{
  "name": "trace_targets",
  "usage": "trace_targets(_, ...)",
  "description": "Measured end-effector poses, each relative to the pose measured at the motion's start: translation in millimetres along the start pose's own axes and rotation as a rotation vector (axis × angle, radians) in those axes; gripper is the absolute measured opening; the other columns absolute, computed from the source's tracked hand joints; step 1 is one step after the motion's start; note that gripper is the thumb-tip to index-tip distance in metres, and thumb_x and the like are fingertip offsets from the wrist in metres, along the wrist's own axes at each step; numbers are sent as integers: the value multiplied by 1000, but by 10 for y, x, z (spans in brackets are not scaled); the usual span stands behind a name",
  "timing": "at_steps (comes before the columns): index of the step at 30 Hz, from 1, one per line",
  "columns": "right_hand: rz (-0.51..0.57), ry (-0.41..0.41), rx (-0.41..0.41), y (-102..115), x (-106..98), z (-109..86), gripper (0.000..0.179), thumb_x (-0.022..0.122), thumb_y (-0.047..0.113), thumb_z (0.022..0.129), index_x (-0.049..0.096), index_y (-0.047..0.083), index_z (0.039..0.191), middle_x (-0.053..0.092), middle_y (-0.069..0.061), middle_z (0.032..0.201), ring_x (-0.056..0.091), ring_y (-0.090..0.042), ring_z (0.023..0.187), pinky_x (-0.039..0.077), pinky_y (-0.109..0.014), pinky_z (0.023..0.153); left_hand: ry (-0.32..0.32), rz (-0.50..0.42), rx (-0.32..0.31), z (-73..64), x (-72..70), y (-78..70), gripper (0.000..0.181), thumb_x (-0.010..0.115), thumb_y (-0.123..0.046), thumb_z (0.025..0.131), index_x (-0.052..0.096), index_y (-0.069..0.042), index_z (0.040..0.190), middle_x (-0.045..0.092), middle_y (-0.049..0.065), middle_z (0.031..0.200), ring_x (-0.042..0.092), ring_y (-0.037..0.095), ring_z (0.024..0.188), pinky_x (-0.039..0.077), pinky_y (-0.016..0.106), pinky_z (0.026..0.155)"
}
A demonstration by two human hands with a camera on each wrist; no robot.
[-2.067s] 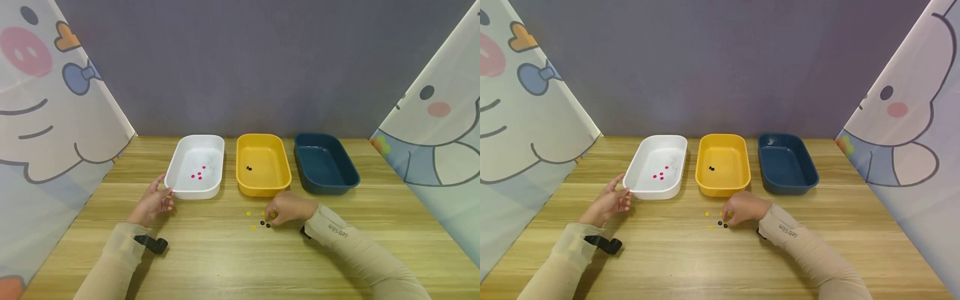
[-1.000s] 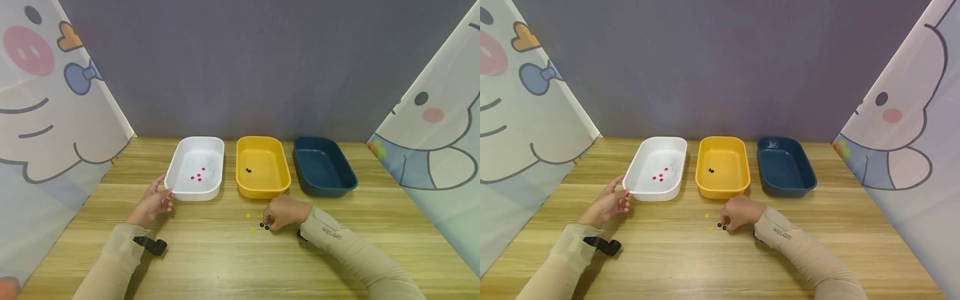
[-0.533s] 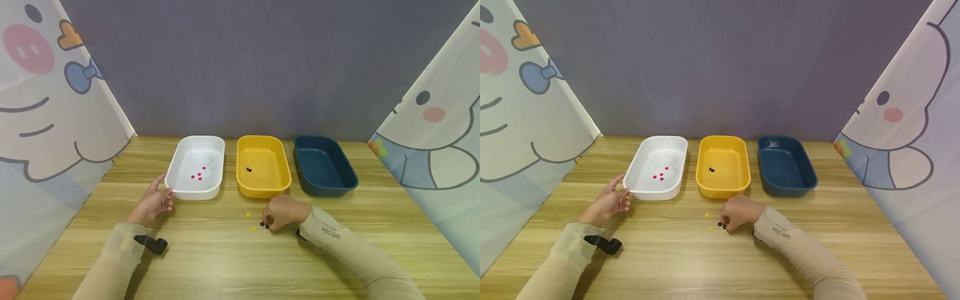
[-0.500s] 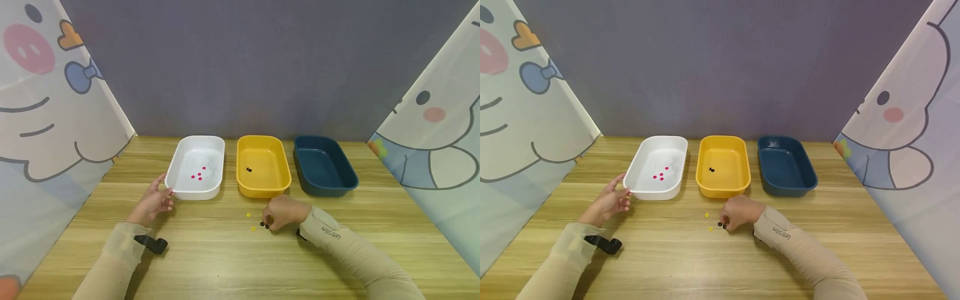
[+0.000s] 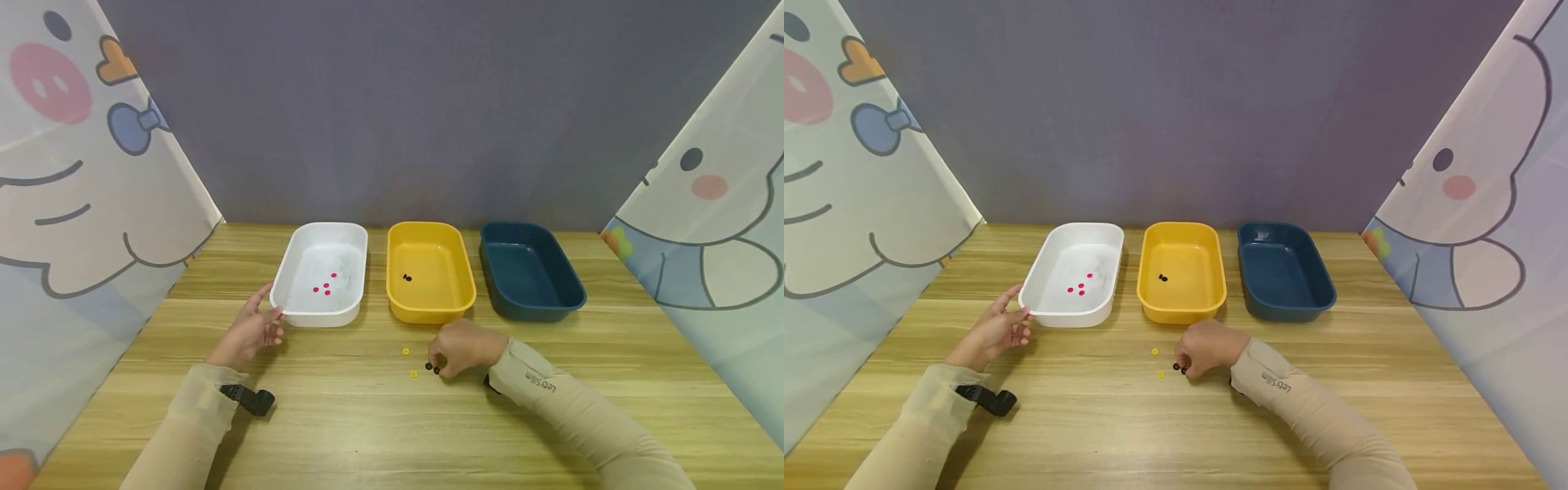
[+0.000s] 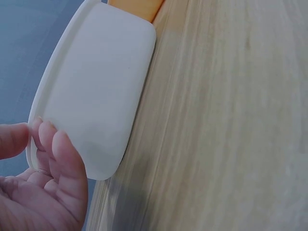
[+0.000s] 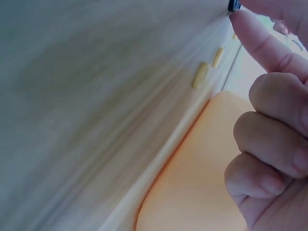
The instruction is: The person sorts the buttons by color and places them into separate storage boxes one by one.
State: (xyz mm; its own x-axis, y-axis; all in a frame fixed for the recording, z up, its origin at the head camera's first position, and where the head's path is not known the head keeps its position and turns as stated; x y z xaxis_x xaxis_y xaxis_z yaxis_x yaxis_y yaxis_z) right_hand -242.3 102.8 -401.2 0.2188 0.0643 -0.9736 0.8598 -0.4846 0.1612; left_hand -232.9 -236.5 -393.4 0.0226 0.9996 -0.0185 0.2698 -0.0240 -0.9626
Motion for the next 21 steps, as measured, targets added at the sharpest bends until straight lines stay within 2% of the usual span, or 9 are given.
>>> trace_targets(10, -33, 12, -5, 32, 1, 41, 8, 76, 19, 71, 70, 24, 73, 58, 18, 68, 46, 2, 58, 39, -17, 53, -1, -46, -29, 12, 2, 7, 68, 38, -6, 103, -3, -21, 154, 51, 0, 81, 56, 7, 55, 48, 21, 52)
trace_targets(21, -67, 9, -12, 31, -5, 81, 8, 75, 19, 69, 69, 24, 70, 58, 17, 67, 46, 2, 57, 38, -18, 50, 13, -72, -26, 11, -37, 7, 68, 40, -4, 102, -1, -21, 155, 52, 0, 81, 56, 7, 57, 49, 20, 51)
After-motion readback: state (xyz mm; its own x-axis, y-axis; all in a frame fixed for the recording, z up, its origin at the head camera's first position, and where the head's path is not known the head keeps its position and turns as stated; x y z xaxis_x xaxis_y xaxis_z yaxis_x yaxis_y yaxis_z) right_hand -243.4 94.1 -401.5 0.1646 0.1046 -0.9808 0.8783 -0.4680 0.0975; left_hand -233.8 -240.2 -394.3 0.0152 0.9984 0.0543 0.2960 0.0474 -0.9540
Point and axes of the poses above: each hand's wrist, its own z-axis towards the middle knuckle, its own x-axis out of the palm, y = z × x, the point moved 5 cm from there along z, towards the middle knuckle
